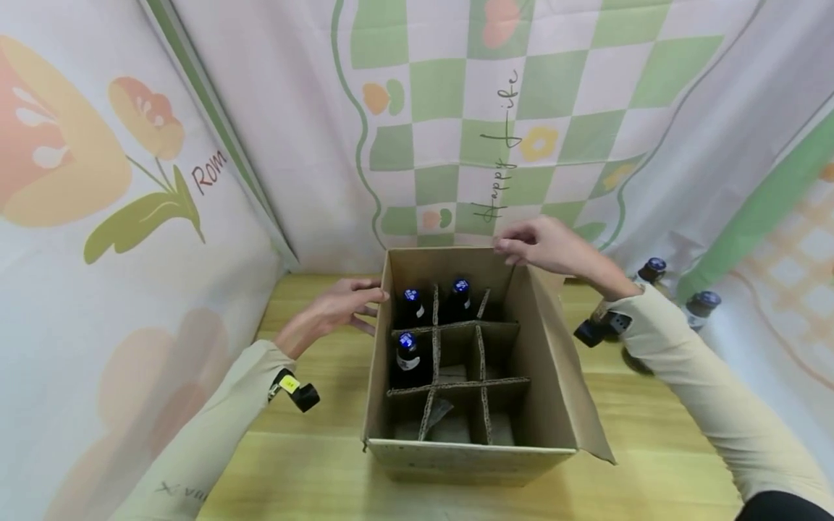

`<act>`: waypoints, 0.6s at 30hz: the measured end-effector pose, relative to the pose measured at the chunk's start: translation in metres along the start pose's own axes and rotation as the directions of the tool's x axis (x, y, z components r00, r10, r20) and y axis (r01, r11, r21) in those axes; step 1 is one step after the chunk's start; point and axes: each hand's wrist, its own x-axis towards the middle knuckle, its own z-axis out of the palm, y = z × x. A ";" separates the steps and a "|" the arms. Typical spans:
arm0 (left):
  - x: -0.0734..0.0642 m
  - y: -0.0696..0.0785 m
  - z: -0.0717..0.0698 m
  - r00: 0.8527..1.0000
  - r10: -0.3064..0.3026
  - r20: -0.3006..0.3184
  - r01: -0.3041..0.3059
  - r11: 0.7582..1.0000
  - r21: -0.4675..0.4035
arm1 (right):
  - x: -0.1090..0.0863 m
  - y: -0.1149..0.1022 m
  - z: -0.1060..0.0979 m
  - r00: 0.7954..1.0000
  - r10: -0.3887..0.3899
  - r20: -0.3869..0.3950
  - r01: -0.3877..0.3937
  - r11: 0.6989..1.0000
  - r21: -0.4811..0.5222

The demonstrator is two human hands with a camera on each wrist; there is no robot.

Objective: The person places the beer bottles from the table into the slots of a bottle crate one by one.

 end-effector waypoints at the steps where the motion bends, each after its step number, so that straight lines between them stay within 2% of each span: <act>1: 0.000 0.000 0.000 1.000 0.001 0.003 -0.001 1.000 -0.003 | -0.002 0.005 -0.004 1.000 0.013 -0.011 -0.012 1.000 0.019; 5: -0.002 0.001 -0.002 1.000 -0.001 0.017 0.001 1.000 -0.015 | -0.008 0.023 -0.016 0.998 0.046 -0.041 -0.043 0.996 0.078; 11: 0.000 0.002 -0.002 1.000 -0.003 0.021 0.004 1.000 -0.024 | -0.018 0.044 -0.023 0.994 0.074 -0.081 -0.065 0.991 0.116; 15: 0.001 0.000 -0.003 1.000 -0.001 0.029 0.002 1.000 -0.031 | -0.023 0.062 -0.028 0.989 0.100 -0.114 -0.097 0.995 0.027; 18: 0.001 -0.001 -0.003 0.999 0.000 0.036 0.001 1.000 -0.031 | -0.029 0.079 -0.037 0.982 0.154 -0.113 -0.161 0.985 -0.062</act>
